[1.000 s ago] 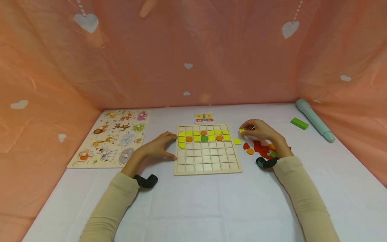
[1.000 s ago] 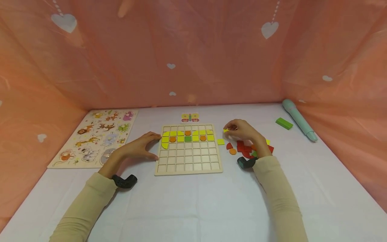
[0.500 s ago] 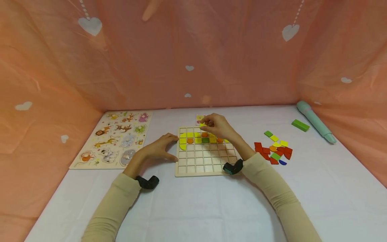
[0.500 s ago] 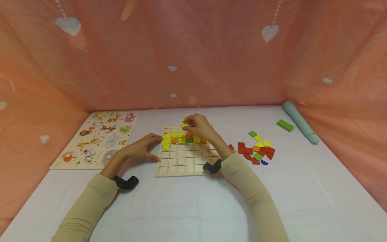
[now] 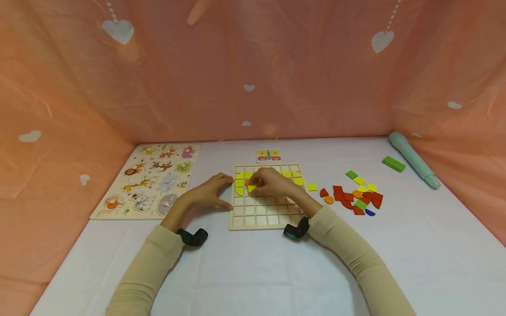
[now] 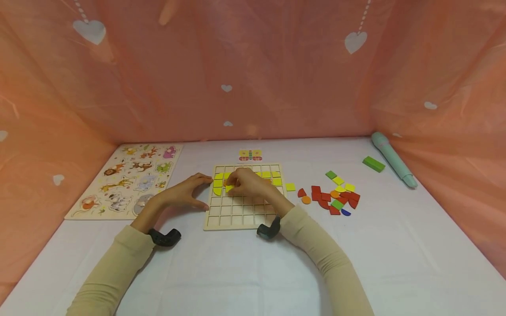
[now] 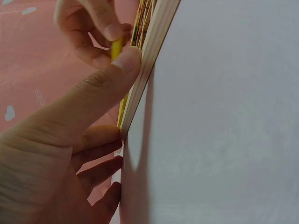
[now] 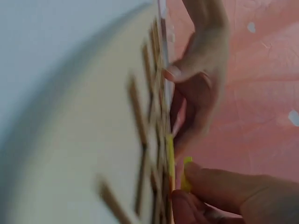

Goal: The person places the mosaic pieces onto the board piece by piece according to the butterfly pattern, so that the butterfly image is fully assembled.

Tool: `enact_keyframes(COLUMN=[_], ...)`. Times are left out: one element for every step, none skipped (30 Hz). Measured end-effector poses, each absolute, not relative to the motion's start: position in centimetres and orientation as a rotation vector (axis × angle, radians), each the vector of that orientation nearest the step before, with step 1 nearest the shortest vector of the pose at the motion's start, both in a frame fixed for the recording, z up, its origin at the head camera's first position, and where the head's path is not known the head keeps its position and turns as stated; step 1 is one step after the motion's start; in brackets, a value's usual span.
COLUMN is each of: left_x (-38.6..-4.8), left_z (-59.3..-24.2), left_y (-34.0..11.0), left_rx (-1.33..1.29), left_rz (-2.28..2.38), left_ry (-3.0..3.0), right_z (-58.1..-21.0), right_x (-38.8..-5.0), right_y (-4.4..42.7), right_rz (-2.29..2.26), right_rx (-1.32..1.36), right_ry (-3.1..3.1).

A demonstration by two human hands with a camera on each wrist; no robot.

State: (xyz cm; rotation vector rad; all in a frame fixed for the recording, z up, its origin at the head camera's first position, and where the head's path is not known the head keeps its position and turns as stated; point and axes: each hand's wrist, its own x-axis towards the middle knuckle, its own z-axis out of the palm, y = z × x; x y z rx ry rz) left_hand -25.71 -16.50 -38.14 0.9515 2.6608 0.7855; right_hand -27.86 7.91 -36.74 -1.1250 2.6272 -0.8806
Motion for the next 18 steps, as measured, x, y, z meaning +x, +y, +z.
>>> enact_keyframes(left_x=[-25.68, -25.65, -25.64, -25.61, -25.6, -25.61, -25.59, -25.58, -25.58, -25.57, -25.57, -25.57, -25.54, -25.54, -25.55, -25.55, -25.57, -25.58], left_z=[-38.08, -38.06, -38.04, -38.02, -38.0, -38.02, -38.0, -37.98, -37.97, -37.95, -37.93, -37.91, -37.85, -37.83, -37.81, -37.79, -37.78, -37.78], left_y=[-16.49, -16.47, -16.47, -16.46, -16.44, -16.44, -16.42, -16.41, -16.4, -16.39, -16.39, -16.39, -16.38, -16.38, -16.37, -16.38, -16.37, -16.37], left_rx=[0.948, 0.947, 0.947, 0.946, 0.945, 0.947, 0.947, 0.947, 0.947, 0.946, 0.946, 0.945, 0.942, 0.941, 0.94, 0.939, 0.939, 0.938], left_rz=[0.789, 0.792, 0.793, 0.796, 0.799, 0.801, 0.803, 0.804, 0.803, 0.801, 0.799, 0.795, 0.793, 0.79, 0.789, 0.788, 0.787, 0.786], left_ry=[2.659, 2.656, 2.655, 2.653, 2.651, 2.651, 2.65, 2.649, 2.649, 2.65, 2.651, 2.652, 2.653, 2.655, 2.656, 2.657, 2.659, 2.66], right_z=[-36.82, -36.91, -36.96, -36.99, -37.03, -37.06, -37.1, -37.14, -37.19, -37.23, -37.29, -37.33, -37.34, -37.32, -37.3, -37.24, -37.18, -37.11], right_x=[-27.77, -27.71, -27.63, -27.54, -27.48, -27.42, -27.38, -27.36, -27.35, -27.34, -27.36, -27.38, -27.37, -27.37, -27.36, -27.34, -27.32, -27.28], right_y=[7.82, 7.73, 7.64, 7.54, 7.45, 7.36, 7.28, 7.22, 7.17, 7.12, 7.09, 7.08, 7.07, 7.07, 7.07, 7.07, 7.08, 7.09], right_rz=[-0.869, -0.86, -0.855, -0.852, -0.846, -0.843, -0.839, -0.834, -0.828, -0.821, -0.814, -0.812, -0.812, -0.816, -0.821, -0.826, -0.832, -0.837], right_rx=[-1.122, -1.114, -1.111, -1.11, -1.112, -1.11, -1.108, -1.107, -1.107, -1.109, -1.115, -1.118, -1.119, -1.119, -1.118, -1.116, -1.118, -1.114], right_ry=[2.62, 2.617, 2.618, 2.621, 2.63, 2.642, 2.654, 2.665, 2.676, 2.685, 2.695, 2.699, 2.704, 2.707, 2.709, 2.71, 2.71, 2.71])
